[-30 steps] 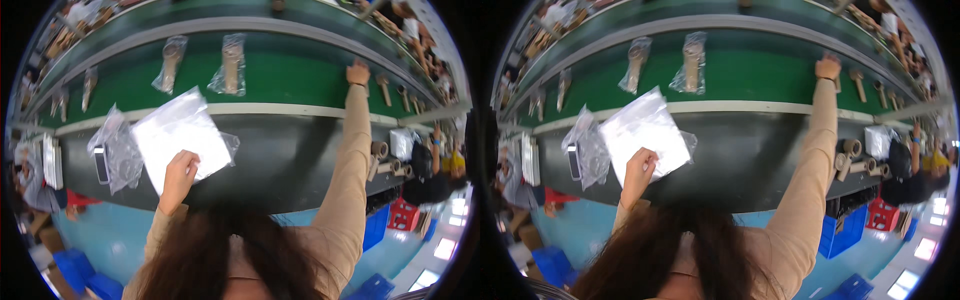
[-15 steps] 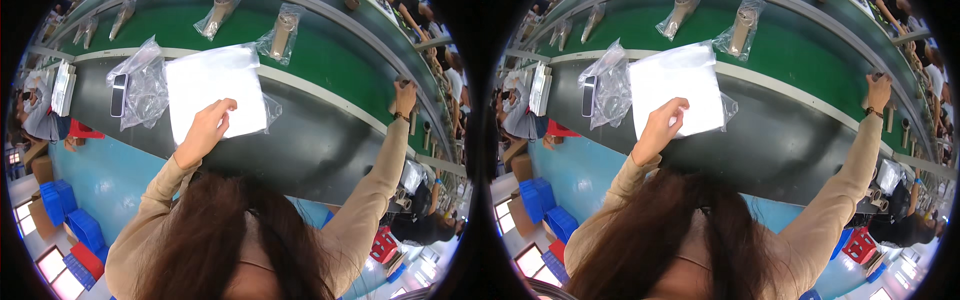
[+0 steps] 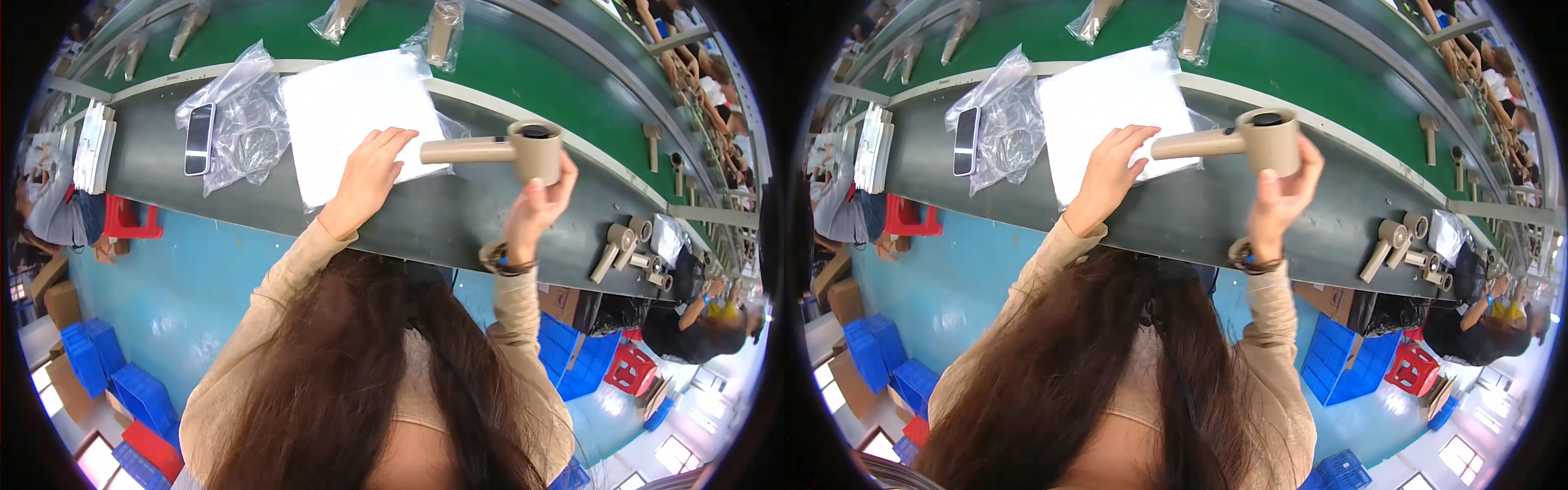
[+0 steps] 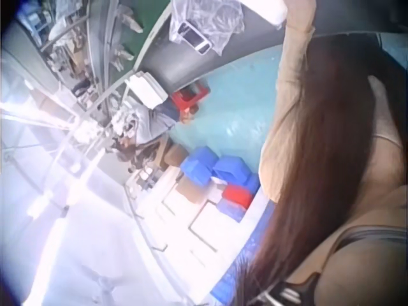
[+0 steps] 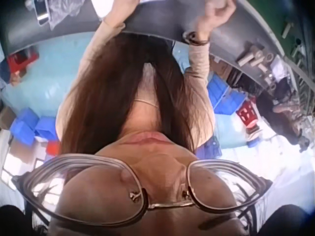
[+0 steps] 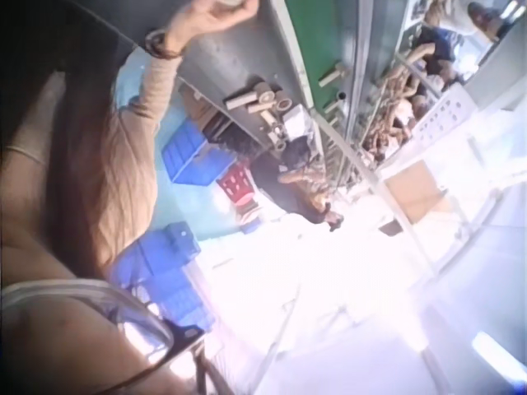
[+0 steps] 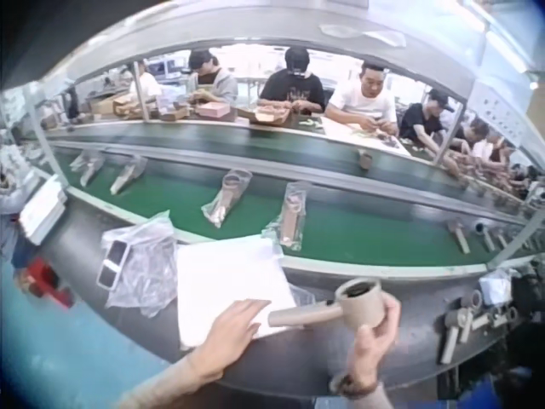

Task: Placing handheld hair dryers into individual plastic bags on an assembly line.

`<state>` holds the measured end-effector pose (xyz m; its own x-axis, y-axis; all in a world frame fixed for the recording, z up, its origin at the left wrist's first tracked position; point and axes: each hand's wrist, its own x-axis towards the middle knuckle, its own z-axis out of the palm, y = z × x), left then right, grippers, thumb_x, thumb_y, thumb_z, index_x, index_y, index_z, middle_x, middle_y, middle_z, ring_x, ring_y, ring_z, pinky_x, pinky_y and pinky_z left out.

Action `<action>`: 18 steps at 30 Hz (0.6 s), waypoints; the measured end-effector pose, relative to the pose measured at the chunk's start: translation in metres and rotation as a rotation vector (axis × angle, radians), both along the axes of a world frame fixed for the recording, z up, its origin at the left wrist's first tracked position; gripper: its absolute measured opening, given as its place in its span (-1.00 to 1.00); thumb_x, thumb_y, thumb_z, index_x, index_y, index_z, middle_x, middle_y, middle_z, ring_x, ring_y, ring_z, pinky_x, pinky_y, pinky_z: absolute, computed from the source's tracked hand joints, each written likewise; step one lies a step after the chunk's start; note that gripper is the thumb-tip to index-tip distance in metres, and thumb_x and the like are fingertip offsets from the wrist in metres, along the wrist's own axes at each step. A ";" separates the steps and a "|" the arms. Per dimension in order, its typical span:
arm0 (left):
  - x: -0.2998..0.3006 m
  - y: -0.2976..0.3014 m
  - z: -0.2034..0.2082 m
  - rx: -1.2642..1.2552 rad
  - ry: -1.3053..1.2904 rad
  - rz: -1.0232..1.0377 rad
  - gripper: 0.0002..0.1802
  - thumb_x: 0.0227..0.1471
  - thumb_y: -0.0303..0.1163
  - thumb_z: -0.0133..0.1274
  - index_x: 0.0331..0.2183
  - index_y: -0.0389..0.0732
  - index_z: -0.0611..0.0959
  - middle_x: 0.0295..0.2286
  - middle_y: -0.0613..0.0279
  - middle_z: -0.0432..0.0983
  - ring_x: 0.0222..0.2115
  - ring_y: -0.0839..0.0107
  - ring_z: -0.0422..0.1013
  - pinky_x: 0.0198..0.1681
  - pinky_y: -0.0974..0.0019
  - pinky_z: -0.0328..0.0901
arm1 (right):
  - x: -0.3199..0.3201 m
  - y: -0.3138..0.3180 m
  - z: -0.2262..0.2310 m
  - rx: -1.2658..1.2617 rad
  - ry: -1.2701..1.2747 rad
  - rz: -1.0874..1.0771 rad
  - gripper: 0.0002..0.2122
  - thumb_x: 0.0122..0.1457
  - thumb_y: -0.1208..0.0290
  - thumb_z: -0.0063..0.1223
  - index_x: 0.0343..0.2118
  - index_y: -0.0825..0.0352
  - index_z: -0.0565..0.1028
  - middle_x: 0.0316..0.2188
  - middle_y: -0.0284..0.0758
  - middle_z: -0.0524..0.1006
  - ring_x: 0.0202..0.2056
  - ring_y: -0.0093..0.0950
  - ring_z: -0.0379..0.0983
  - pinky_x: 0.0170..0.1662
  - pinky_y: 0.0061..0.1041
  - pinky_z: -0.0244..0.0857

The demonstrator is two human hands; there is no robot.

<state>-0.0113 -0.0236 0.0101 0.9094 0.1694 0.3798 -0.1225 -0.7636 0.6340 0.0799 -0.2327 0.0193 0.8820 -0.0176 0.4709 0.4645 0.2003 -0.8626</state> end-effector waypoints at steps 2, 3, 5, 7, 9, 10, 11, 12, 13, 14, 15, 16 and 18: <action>-0.001 0.000 0.001 0.011 -0.022 -0.024 -0.44 -0.26 -0.68 0.13 -0.09 -0.21 0.53 -0.22 0.17 0.49 -0.28 0.20 0.39 -0.19 0.22 0.32 | -0.023 0.019 -0.008 -0.048 -0.093 -0.080 -0.39 -0.04 0.23 0.24 0.03 0.42 0.26 -0.06 -0.27 0.32 -0.02 -0.45 0.28 0.06 -0.45 0.18; -0.001 0.002 0.002 0.013 -0.021 -0.011 -0.43 -0.27 -0.69 0.12 -0.09 -0.20 0.53 -0.21 0.16 0.50 -0.27 0.19 0.39 -0.17 0.22 0.32 | -0.030 0.024 -0.012 -0.070 -0.145 -0.108 -0.41 -0.02 0.27 0.19 0.05 0.40 0.23 -0.03 -0.27 0.25 -0.01 -0.44 0.25 0.07 -0.43 0.18; -0.003 0.004 0.003 0.016 -0.022 0.001 -0.42 -0.27 -0.70 0.12 -0.08 -0.20 0.53 -0.19 0.16 0.50 -0.26 0.17 0.39 -0.16 0.21 0.31 | -0.040 0.027 -0.021 -0.079 -0.136 -0.134 -0.42 -0.05 0.37 0.16 0.05 0.38 0.20 -0.01 -0.28 0.19 0.00 -0.41 0.24 0.08 -0.39 0.18; -0.006 0.005 0.003 -0.057 -0.003 0.005 -0.38 -0.29 -0.72 0.11 -0.06 -0.18 0.54 -0.17 0.14 0.50 -0.24 0.16 0.38 -0.12 0.22 0.31 | -0.044 0.026 -0.031 -0.116 -0.150 -0.133 -0.42 -0.07 0.41 0.15 0.04 0.38 0.19 -0.02 -0.28 0.18 0.01 -0.39 0.23 0.09 -0.38 0.18; -0.007 0.005 0.006 -0.063 -0.009 -0.021 -0.37 -0.30 -0.74 0.06 -0.06 -0.19 0.53 -0.15 0.14 0.49 -0.24 0.14 0.37 -0.13 0.22 0.30 | -0.048 0.028 -0.034 -0.152 -0.162 -0.130 -0.41 -0.09 0.45 0.14 0.04 0.37 0.18 -0.02 -0.28 0.16 0.01 -0.38 0.23 0.09 -0.36 0.18; -0.008 0.005 0.007 -0.071 -0.014 -0.047 -0.35 -0.31 -0.76 0.00 -0.05 -0.20 0.52 -0.13 0.14 0.48 -0.23 0.13 0.36 -0.13 0.21 0.30 | -0.052 0.030 -0.034 -0.144 -0.161 -0.133 -0.41 -0.11 0.48 0.13 0.04 0.37 0.18 -0.02 -0.28 0.16 0.01 -0.38 0.22 0.09 -0.36 0.18; -0.007 0.005 0.007 -0.072 -0.016 -0.050 -0.35 -0.31 -0.76 0.00 -0.05 -0.20 0.52 -0.13 0.14 0.48 -0.23 0.13 0.36 -0.13 0.21 0.30 | -0.055 0.031 -0.035 -0.138 -0.160 -0.139 -0.41 -0.13 0.51 0.12 0.04 0.36 0.18 -0.02 -0.28 0.15 0.01 -0.37 0.22 0.09 -0.35 0.19; -0.006 0.004 0.007 -0.032 -0.034 -0.048 -0.34 -0.30 -0.76 0.05 -0.03 -0.18 0.52 -0.14 0.15 0.50 -0.22 0.14 0.36 -0.12 0.21 0.31 | -0.057 0.033 -0.036 -0.147 -0.175 -0.138 -0.38 -0.16 0.52 0.14 0.04 0.34 0.18 -0.02 -0.27 0.15 0.01 -0.37 0.21 0.09 -0.35 0.18; -0.005 0.004 0.007 0.009 -0.052 -0.047 -0.33 -0.29 -0.75 0.09 -0.02 -0.15 0.52 -0.15 0.15 0.51 -0.20 0.15 0.37 -0.11 0.21 0.31 | -0.058 0.036 -0.037 -0.148 -0.177 -0.141 -0.38 -0.16 0.52 0.14 0.04 0.34 0.18 -0.02 -0.27 0.15 0.01 -0.37 0.21 0.09 -0.35 0.18; -0.004 0.004 0.008 0.008 -0.052 -0.050 -0.33 -0.29 -0.75 0.09 -0.02 -0.15 0.52 -0.15 0.15 0.51 -0.20 0.15 0.37 -0.11 0.21 0.31 | -0.058 0.040 -0.039 -0.175 -0.232 -0.154 -0.36 -0.18 0.52 0.16 0.05 0.34 0.18 -0.02 -0.26 0.14 0.01 -0.37 0.20 0.09 -0.35 0.18; -0.003 0.005 0.010 0.000 -0.062 -0.040 -0.32 -0.29 -0.77 0.07 -0.01 -0.15 0.52 -0.13 0.15 0.50 -0.20 0.16 0.37 -0.14 0.23 0.34 | -0.057 0.043 -0.041 -0.202 -0.288 -0.166 -0.34 -0.20 0.51 0.18 0.05 0.33 0.18 -0.03 -0.25 0.14 0.00 -0.38 0.19 0.08 -0.35 0.18; -0.003 0.004 0.012 -0.008 -0.072 -0.030 -0.30 -0.28 -0.79 0.05 0.00 -0.15 0.52 -0.11 0.15 0.49 -0.19 0.16 0.36 -0.17 0.26 0.36 | -0.056 0.044 -0.046 -0.231 -0.292 -0.165 -0.31 -0.24 0.51 0.20 0.06 0.33 0.19 -0.04 -0.24 0.14 -0.01 -0.38 0.18 0.08 -0.35 0.18; -0.003 0.005 0.016 -0.122 -0.043 -0.063 -0.28 -0.29 -0.81 0.03 0.01 -0.14 0.51 -0.09 0.15 0.47 -0.19 0.20 0.37 -0.20 0.30 0.39 | -0.056 0.046 -0.049 -0.276 -0.313 -0.167 -0.31 -0.25 0.52 0.21 0.06 0.33 0.19 -0.04 -0.24 0.14 -0.02 -0.38 0.19 0.07 -0.35 0.19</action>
<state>-0.0146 -0.0191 0.0258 0.9030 0.1600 0.3988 -0.1969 -0.6710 0.7149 0.0236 -0.1868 -0.0292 0.6919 0.0158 0.7218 0.7182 -0.1176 -0.6858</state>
